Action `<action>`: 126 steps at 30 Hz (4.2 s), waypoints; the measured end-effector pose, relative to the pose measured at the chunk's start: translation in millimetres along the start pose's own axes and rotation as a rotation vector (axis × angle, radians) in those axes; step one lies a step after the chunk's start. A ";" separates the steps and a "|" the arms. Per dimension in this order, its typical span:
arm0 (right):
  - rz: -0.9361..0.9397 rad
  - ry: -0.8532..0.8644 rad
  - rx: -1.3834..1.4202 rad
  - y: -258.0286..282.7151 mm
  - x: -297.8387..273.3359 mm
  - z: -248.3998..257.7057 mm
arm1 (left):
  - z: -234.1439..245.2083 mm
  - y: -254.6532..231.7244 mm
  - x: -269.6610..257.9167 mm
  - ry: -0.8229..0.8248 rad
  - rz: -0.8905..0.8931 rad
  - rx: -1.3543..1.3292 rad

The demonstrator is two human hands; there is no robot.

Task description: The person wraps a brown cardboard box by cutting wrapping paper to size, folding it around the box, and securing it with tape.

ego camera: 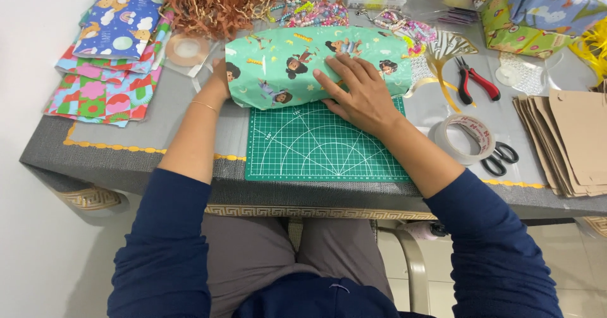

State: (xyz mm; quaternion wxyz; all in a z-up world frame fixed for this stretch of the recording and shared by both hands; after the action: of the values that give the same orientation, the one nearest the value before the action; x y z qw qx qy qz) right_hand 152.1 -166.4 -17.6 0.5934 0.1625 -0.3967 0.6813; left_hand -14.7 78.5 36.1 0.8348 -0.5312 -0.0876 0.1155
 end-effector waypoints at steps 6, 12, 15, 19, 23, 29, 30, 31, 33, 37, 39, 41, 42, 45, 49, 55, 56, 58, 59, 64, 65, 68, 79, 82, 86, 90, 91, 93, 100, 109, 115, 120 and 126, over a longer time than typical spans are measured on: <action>-0.024 0.002 0.022 -0.6 -1.4 -0.3 | -3.5 2.2 15.1 0.016 -0.013 -0.106; -0.051 0.015 0.052 -0.1 -3.6 -2.5 | -2.2 11.6 30.8 0.027 -0.014 -0.227; -0.054 -0.002 0.056 -2.3 -0.6 2.3 | -2.9 14.2 45.9 0.040 -0.028 -0.293; -0.066 -0.092 0.129 -11.9 -5.2 -6.5 | -3.5 32.3 56.2 0.056 -0.009 -0.377; -0.156 -0.042 0.272 -11.0 -2.1 14.0 | -3.5 57.3 57.4 0.054 0.031 -0.444; -0.336 -0.336 0.463 2.9 14.4 27.1 | -25.0 27.9 49.7 0.346 -0.135 -1.222; -0.374 -0.367 0.474 5.4 14.9 26.0 | -30.6 7.5 42.1 0.294 -0.209 -0.743; -0.412 -0.397 0.486 7.8 15.2 24.7 | -36.4 -12.7 34.5 0.230 -0.268 -0.265; -0.505 -0.435 0.545 16.5 17.1 21.1 | -40.8 -6.9 35.0 0.206 -0.336 -0.151; -0.620 -0.596 0.833 37.8 57.8 28.8 | -50.2 17.1 47.3 -0.045 -0.753 0.154; -0.674 -0.623 0.899 48.4 74.5 31.4 | -46.2 -3.6 32.8 -0.098 -0.788 0.176; -0.721 -0.652 0.964 50.1 81.3 26.3 | -43.7 -20.0 22.8 -0.153 -0.829 0.200; -0.774 -0.722 1.096 46.4 78.1 20.2 | -44.5 -25.2 20.2 -0.282 -0.825 0.335; -0.968 -0.907 1.365 42.8 83.7 24.6 | -48.7 -51.2 6.5 -0.454 -0.723 0.687; -1.433 -1.138 1.557 50.7 87.8 48.7 | -50.7 -83.0 -8.6 -0.346 -0.580 1.048; -1.248 -1.113 1.833 67.7 57.8 57.9 | -63.6 -74.5 2.3 -0.055 -0.464 0.860; -1.249 -1.118 1.826 69.7 56.9 67.3 | -72.4 -72.8 5.3 -0.050 -0.469 0.858; -1.622 -1.275 1.671 74.8 52.6 84.1 | -89.6 -67.3 10.8 -0.034 -0.411 0.839; -1.622 -1.274 1.663 79.5 50.3 91.5 | -98.2 -67.6 13.6 -0.033 -0.415 0.833; -1.436 -1.623 1.334 105.8 -3.0 130.1 | -140.6 -48.3 30.9 0.005 -0.434 0.995; -1.440 -1.624 1.328 108.5 -20.9 135.2 | -142.1 -50.4 32.2 0.010 -0.435 0.992; -1.149 -1.350 0.979 114.7 -63.4 153.3 | -152.6 -45.0 32.2 0.083 -0.427 1.152; -0.509 0.072 0.239 55.2 -78.3 123.0 | -182.5 -43.7 25.3 -0.196 -0.611 1.376; -0.463 0.030 0.238 52.1 -76.1 117.6 | -182.2 -42.5 26.3 -0.254 -0.629 1.422; -0.390 0.004 0.284 64.1 -59.6 109.8 | -180.6 -37.5 27.9 -0.205 -0.651 1.363; -0.310 -0.014 0.243 60.0 -39.4 113.5 | -176.1 -32.6 28.9 -0.074 -0.705 1.261; -0.328 -0.030 0.218 55.7 -37.9 112.9 | -173.0 -29.8 30.0 -0.046 -0.772 1.164; -0.367 -0.048 0.256 52.7 -33.1 113.8 | -153.7 -43.5 21.4 0.053 -0.788 0.927; -0.435 -0.163 0.162 37.6 -55.8 85.7 | -122.7 -60.1 -16.2 0.050 -0.781 0.557; -0.507 -0.212 0.302 44.6 -47.7 95.7 | -142.5 -44.4 -11.0 -0.176 -0.945 0.777; -0.556 -0.212 0.381 39.3 -53.0 92.6 | -151.1 -38.1 -6.2 -0.290 -0.936 0.774; -0.664 -0.131 0.534 41.2 -27.5 131.3 | -155.1 -29.9 -0.2 -0.298 -0.928 0.731; -0.824 0.047 0.780 48.3 -16.7 153.4 | -154.2 -32.6 -2.2 -0.321 -0.927 0.710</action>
State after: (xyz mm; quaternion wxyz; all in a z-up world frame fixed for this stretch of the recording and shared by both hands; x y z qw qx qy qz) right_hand 72.6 -289.4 51.1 0.7147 0.4960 -0.0061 0.4931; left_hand 27.8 -69.1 0.8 0.9007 -0.1026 -0.3910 -0.1594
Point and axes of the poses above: each hand's wrist, its own x-axis towards the middle knuckle, its own z-axis out of the back of the hand, y = z × x, the point moved 1 cm from there along x, towards the middle knuckle, and after that the axes turned 8 degrees about x, right-handed, at the moved point
